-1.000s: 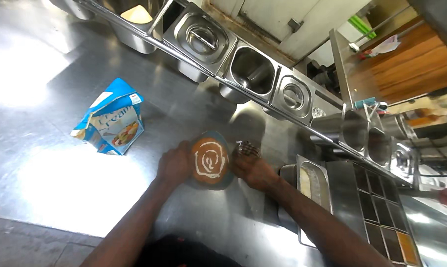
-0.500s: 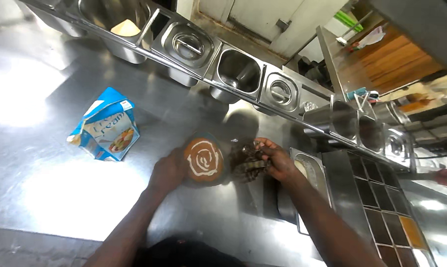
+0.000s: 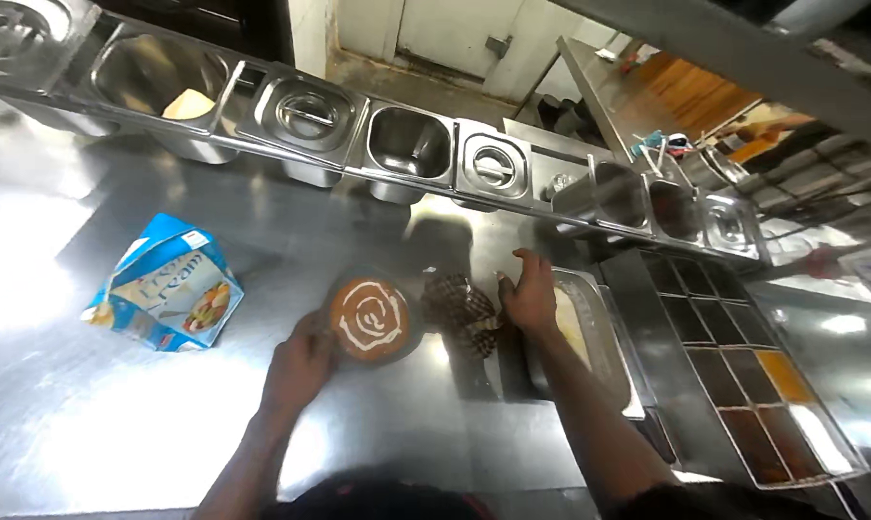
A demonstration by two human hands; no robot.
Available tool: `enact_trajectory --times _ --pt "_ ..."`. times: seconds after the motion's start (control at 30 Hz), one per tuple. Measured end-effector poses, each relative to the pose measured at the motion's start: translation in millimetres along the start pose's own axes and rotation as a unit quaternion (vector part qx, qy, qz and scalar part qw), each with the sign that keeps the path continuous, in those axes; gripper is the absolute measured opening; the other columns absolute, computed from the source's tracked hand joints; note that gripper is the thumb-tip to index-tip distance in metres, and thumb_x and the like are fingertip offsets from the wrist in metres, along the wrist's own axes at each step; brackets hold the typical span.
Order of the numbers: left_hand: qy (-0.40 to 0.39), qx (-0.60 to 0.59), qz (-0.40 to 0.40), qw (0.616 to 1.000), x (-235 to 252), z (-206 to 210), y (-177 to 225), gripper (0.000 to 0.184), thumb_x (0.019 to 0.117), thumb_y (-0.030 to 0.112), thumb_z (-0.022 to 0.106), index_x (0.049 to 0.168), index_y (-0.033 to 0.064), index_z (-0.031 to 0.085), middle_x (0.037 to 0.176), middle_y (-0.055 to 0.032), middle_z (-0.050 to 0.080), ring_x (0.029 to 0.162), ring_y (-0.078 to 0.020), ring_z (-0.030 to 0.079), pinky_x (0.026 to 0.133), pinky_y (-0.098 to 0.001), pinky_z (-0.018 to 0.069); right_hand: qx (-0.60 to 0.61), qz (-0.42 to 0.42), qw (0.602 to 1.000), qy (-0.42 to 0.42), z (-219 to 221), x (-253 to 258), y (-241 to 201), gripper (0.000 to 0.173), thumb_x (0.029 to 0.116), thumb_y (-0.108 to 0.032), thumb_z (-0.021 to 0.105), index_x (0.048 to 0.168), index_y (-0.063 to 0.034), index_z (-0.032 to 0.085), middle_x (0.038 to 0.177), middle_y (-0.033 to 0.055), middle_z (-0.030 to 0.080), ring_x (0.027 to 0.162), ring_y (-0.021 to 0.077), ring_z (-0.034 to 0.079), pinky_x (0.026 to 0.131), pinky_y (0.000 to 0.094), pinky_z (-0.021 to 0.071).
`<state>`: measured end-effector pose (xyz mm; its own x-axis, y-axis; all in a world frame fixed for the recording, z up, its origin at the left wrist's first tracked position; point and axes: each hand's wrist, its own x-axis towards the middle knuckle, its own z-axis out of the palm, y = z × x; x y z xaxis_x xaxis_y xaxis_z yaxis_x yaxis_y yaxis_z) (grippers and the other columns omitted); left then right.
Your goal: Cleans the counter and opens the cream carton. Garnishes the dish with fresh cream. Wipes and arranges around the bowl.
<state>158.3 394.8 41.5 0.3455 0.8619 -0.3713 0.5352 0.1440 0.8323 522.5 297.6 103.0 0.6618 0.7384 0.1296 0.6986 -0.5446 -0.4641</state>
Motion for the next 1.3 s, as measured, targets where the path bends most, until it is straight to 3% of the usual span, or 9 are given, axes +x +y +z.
enact_trajectory --times 0.13,0.23,0.27,0.4,0.53,0.6,0.73,0.97,1.3 --pt "0.061 -0.038 0.035 0.997 -11 -2 -11 0.045 0.1082 0.032 0.050 0.149 0.0123 0.046 0.079 -0.0058 0.072 0.060 -0.0163 0.070 0.057 -0.0375 0.0624 -0.048 -0.073 0.996 0.028 1 -53 6 0.036 0.0975 -0.027 0.065 0.123 -0.0028 0.062 0.110 0.0185 0.068 0.098 0.0362 0.068 0.081 0.0577 0.0577" --pt "0.095 -0.063 0.034 0.993 -16 -3 -15 0.043 0.1086 0.030 0.050 0.146 0.0088 0.048 0.080 -0.0061 0.072 0.060 -0.0157 0.070 0.056 -0.0352 0.0613 -0.194 -0.050 0.970 -0.137 10 -90 7 0.043 0.0927 -0.034 0.071 0.130 -0.0120 0.067 0.124 0.0128 0.069 0.119 0.0358 0.062 0.099 0.0564 0.0499" --pt "0.094 -0.062 0.025 0.993 -17 -3 -15 0.041 0.1090 0.029 0.049 0.145 0.0087 0.049 0.079 -0.0062 0.071 0.060 -0.0158 0.070 0.055 -0.0350 0.0609 -0.209 -0.048 0.966 -0.146 16 -98 13 0.034 0.0924 -0.029 0.069 0.122 -0.0119 0.071 0.119 0.0123 0.072 0.115 0.0351 0.065 0.095 0.0557 0.0509" --pt "0.061 -0.049 0.003 0.997 -14 -2 -11 0.040 0.1092 0.030 0.049 0.145 0.0114 0.050 0.082 -0.0070 0.072 0.064 -0.0178 0.071 0.061 -0.0380 0.0626 0.070 -0.069 0.989 -0.110 16 -106 28 0.023 0.0914 -0.033 0.070 0.094 -0.0103 0.073 0.098 0.0088 0.067 0.094 0.0269 0.065 0.082 0.0514 0.0545" --pt "0.049 -0.024 0.028 0.998 -3 4 -11 0.042 0.1092 0.038 0.047 0.145 0.0150 0.050 0.082 -0.0066 0.072 0.064 -0.0176 0.070 0.061 -0.0396 0.0623 0.236 -0.208 0.947 -0.070 40 -97 20 0.017 0.0873 -0.031 0.071 0.082 -0.0156 0.067 0.128 0.0028 0.063 0.123 0.0209 0.057 0.098 0.0437 0.0525" --pt "0.048 -0.002 0.033 0.998 2 7 -11 0.045 0.1090 0.042 0.046 0.146 0.0162 0.050 0.081 -0.0075 0.071 0.063 -0.0192 0.070 0.062 -0.0424 0.0621 0.283 -0.264 0.919 -0.068 57 -88 13 0.014 0.0907 -0.027 0.069 0.086 -0.0144 0.065 0.125 0.0033 0.067 0.129 0.0229 0.057 0.107 0.0471 0.0498" --pt "0.028 0.040 0.034 0.998 10 6 -12 0.049 0.1075 0.047 0.046 0.148 0.0191 0.049 0.088 -0.0106 0.072 0.071 -0.0236 0.072 0.070 -0.0493 0.0625 0.223 -0.291 0.926 -0.085 70 -71 1 0.020 0.0996 -0.031 0.064 0.106 -0.0127 0.072 0.100 -0.0003 0.069 0.092 0.0123 0.065 0.087 0.0398 0.0554" --pt "-0.014 0.018 0.100 0.995 12 1 -22 0.050 0.1091 0.028 0.043 0.158 0.0187 0.038 0.090 -0.0122 0.073 0.068 -0.0219 0.072 0.068 -0.0461 0.0629 -0.025 -0.474 0.869 -0.137 53 -50 -21 0.028 0.0933 -0.013 0.063 0.117 -0.0210 0.076 0.113 0.0060 0.069 0.105 0.0245 0.067 0.088 0.0467 0.0575" --pt "0.031 0.063 0.138 0.988 19 3 -16 0.047 0.0998 0.025 0.051 0.143 0.0074 0.056 0.083 -0.0118 0.071 0.072 -0.0270 0.071 0.068 -0.0522 0.0589 -0.260 -0.620 0.726 -0.147 39 -32 -57 0.025 0.0892 -0.012 0.070 0.114 -0.0133 0.072 0.114 0.0100 0.068 0.105 0.0296 0.065 0.085 0.0447 0.0557"
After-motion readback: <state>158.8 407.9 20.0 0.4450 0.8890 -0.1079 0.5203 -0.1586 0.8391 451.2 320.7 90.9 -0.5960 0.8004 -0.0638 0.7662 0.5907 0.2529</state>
